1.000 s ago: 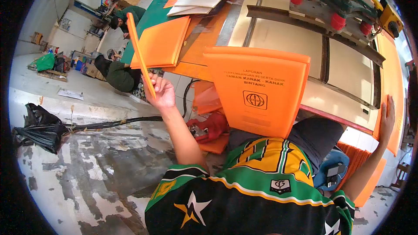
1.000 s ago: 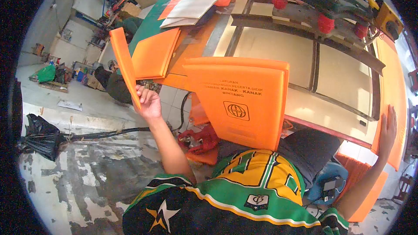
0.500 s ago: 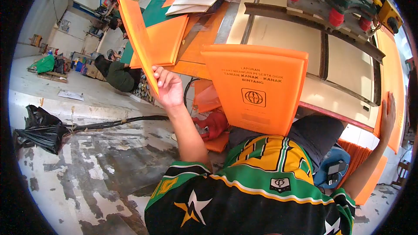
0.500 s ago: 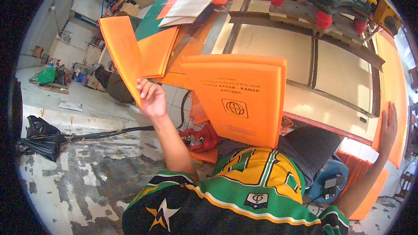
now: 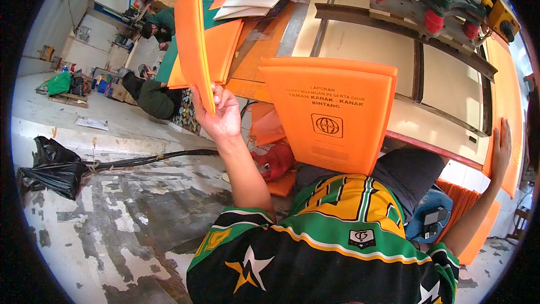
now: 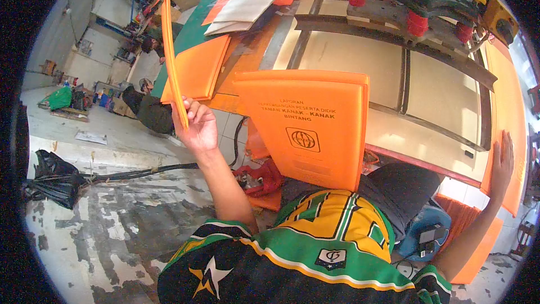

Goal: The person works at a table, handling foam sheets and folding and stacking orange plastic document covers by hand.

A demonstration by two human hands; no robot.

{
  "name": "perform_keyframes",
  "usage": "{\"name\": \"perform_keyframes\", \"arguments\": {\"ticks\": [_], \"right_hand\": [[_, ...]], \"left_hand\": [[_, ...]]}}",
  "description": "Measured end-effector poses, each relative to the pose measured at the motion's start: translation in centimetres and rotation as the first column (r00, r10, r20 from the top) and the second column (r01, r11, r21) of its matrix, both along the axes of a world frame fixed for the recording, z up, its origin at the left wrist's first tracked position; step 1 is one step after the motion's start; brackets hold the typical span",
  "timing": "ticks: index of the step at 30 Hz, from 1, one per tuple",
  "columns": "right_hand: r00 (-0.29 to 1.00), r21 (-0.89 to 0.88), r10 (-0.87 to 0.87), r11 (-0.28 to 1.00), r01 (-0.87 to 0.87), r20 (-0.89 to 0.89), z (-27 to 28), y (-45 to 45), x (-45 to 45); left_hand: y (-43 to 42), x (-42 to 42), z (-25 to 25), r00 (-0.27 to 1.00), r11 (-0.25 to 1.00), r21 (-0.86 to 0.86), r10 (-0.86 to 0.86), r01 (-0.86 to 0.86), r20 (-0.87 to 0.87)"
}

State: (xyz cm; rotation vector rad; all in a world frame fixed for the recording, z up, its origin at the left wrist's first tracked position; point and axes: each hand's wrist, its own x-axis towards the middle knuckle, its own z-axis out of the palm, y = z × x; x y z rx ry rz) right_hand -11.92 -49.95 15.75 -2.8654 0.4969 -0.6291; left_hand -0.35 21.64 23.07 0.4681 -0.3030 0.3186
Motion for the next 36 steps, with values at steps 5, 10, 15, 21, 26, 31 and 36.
{"name": "perform_keyframes", "arguments": {"ticks": [5,10,15,21,26,31,36], "right_hand": [[1.000,0.003,0.014,1.000,-0.014,0.004,-0.1,-0.4,0.0],[1.000,0.043,0.010,0.999,-0.010,0.008,0.2,0.1,-0.1],[1.000,0.027,0.022,0.999,-0.021,-0.015,-0.1,-0.7,0.2],[1.000,-0.007,-0.019,1.000,0.019,-0.014,0.5,0.4,-0.1],[1.000,0.029,0.000,1.000,0.000,-0.006,0.5,0.3,0.1],[0.999,-0.066,-0.027,0.998,0.025,-0.033,0.0,-0.2,0.1],[1.000,-0.034,0.004,0.999,-0.004,-0.026,0.1,-0.3,0.1]], "left_hand": [[-1.1,-0.3,0.5,0.997,0.997,0.045,0.060,-0.058,-0.056],[-2.3,-0.9,0.4,0.915,0.934,0.128,0.354,-0.335,-0.192],[2.6,-2.1,-1.6,0.965,0.940,0.251,0.254,-0.230,-0.065],[7.8,-2.8,-5.9,0.982,0.918,0.370,0.178,-0.143,-0.062],[8.8,-3.6,-9.2,0.996,0.811,0.580,0.086,-0.076,0.010],[9.3,-5.5,-12.9,0.961,0.771,0.615,0.016,0.164,-0.277],[9.6,-4.7,-14.5,0.913,0.398,0.826,-0.259,0.399,-0.316]]}}
